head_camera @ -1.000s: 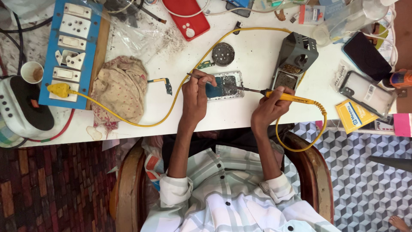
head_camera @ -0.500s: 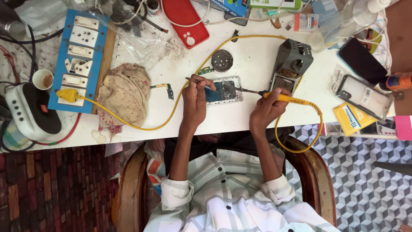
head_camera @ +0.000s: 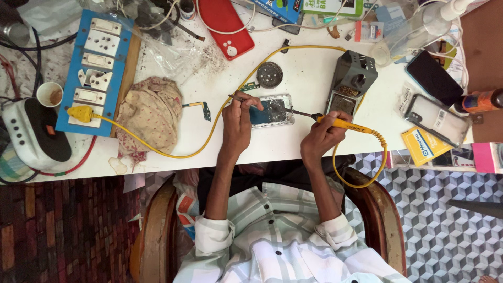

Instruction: The person uses a hot air gun to apply heat to a small circuit board held in the left hand. The person repeatedly directs the hot air onto specific areas of the board while adjusting the board's position.

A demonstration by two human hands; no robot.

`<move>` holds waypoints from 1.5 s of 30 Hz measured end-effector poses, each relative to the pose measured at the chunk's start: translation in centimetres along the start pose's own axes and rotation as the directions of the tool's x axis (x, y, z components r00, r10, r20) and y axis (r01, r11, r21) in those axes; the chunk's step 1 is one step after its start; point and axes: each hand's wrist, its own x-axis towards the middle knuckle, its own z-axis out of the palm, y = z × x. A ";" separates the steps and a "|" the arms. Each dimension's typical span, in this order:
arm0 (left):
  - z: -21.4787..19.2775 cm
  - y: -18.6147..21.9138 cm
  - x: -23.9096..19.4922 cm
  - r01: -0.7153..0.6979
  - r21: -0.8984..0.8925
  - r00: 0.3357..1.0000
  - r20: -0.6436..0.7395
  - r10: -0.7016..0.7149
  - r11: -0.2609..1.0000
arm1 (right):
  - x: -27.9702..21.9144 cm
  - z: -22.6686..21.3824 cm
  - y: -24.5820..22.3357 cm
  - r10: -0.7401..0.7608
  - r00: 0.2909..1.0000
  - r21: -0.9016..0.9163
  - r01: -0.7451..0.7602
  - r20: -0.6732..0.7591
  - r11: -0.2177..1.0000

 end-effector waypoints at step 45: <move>0.8 -0.7 2.1 0.002 0.003 0.971 0.240 -0.003 1.000 | 1.1 -4.9 3.4 0.379 0.919 0.532 -0.267 -0.112 0.804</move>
